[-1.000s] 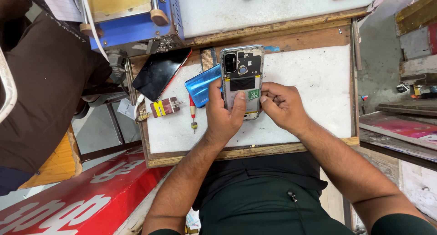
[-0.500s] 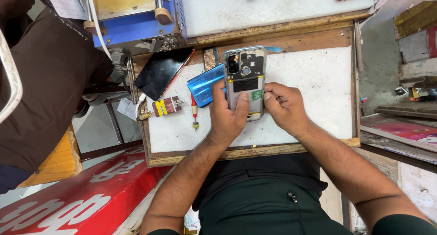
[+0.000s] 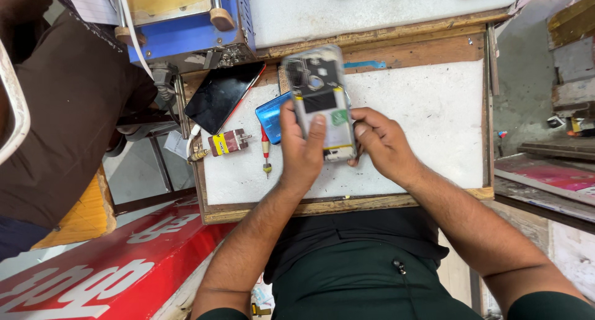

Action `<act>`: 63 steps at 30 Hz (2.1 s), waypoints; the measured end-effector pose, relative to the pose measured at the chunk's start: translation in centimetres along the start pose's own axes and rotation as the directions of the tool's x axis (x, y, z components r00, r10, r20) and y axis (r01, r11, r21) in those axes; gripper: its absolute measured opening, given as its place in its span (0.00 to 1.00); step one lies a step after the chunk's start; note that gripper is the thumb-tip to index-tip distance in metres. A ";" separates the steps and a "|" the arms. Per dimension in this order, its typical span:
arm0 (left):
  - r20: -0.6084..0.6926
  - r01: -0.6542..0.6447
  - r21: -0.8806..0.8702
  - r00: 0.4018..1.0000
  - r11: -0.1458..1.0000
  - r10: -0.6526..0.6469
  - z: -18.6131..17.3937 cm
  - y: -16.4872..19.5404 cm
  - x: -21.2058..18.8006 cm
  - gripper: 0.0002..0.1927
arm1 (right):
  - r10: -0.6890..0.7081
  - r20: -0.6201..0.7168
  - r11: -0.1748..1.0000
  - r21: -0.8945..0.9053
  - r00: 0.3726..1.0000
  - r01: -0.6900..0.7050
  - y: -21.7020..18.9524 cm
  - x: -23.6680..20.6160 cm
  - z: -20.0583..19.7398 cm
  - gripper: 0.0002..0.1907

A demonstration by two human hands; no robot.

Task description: The person removes the back cover of a smartphone, then repeatedly peels and re-applies a protective film on the battery area. The person handles the phone and a small tool while working at a cluttered workbench.

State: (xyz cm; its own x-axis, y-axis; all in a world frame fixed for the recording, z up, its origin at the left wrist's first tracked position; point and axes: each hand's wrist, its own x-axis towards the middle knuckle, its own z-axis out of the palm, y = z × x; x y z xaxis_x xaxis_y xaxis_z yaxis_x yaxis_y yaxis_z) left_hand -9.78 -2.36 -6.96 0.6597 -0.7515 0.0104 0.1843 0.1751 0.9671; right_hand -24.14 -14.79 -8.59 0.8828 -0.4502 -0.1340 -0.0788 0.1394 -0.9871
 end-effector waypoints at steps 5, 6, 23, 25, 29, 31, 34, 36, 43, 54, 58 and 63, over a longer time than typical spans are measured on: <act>-0.055 0.026 -0.103 0.998 0.994 -0.032 -0.2 0.4 0.7 0.22 | -0.002 0.149 0.999 0.034 0.989 -0.003 -0.8 -0.3 -0.3 0.31; -0.058 0.011 -0.084 0.998 0.996 -0.016 -0.1 0.4 0.8 0.23 | -0.037 0.161 0.999 -0.003 0.986 0.038 -1.0 -0.4 -0.4 0.32; 0.035 -0.053 0.063 0.998 0.997 0.051 -1.2 0.9 0.2 0.26 | -0.175 0.133 0.874 -0.435 0.976 0.216 -2.1 -0.1 1.2 0.38; 0.137 0.015 -0.119 0.991 0.993 0.001 -1.4 1.7 0.0 0.34 | -0.136 0.163 0.906 -0.380 0.977 0.190 -2.1 -0.1 1.3 0.42; 0.440 0.310 -0.520 0.896 0.796 -0.062 -2.0 3.2 -0.1 0.40 | -0.157 0.185 0.950 -0.241 0.970 0.200 -2.1 -0.3 1.5 0.48; 0.495 0.379 -0.593 0.867 0.711 -0.049 -2.1 3.8 0.0 0.40 | -0.114 0.126 0.961 -0.237 0.986 0.141 -2.3 -0.3 1.7 0.46; 0.464 0.390 -0.584 0.880 0.712 -0.101 -2.3 4.3 0.0 0.39 | -0.153 -0.014 0.915 -0.380 0.988 0.136 -3.2 0.0 1.9 0.36; 0.470 0.347 -0.508 0.879 0.789 -0.084 -2.6 4.5 0.1 0.41 | -0.257 -0.091 0.867 -0.462 0.962 0.188 -4.5 0.2 2.0 0.31; 0.560 0.419 -0.453 0.820 0.787 -0.114 -2.8 4.5 -1.4 0.49 | -0.431 -0.122 0.839 -0.419 0.894 0.348 -10.8 -0.1 1.9 0.33; 0.211 0.055 -0.044 0.977 0.998 -0.045 -2.6 4.1 -1.3 0.63 | -0.147 0.160 0.987 0.083 0.976 0.135 -4.7 2.4 4.2 0.40; 0.223 -0.088 0.097 0.973 0.991 0.065 -2.5 3.9 -1.1 0.60 | -0.134 0.127 0.983 0.144 0.983 0.115 -2.0 2.9 2.9 0.38; 0.230 -0.168 0.402 0.970 0.900 0.078 -2.6 3.8 -0.6 0.61 | -0.123 0.129 0.953 0.293 0.984 0.081 -1.2 3.4 2.0 0.38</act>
State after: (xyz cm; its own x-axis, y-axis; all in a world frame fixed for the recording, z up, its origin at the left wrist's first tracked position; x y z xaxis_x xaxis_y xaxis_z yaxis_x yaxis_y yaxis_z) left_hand -7.62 0.41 -3.95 0.4868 -0.8615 0.1442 -0.2379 0.0282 0.9709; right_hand -20.14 -14.71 -7.64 0.9380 -0.3466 0.0011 0.1323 0.3551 -0.9254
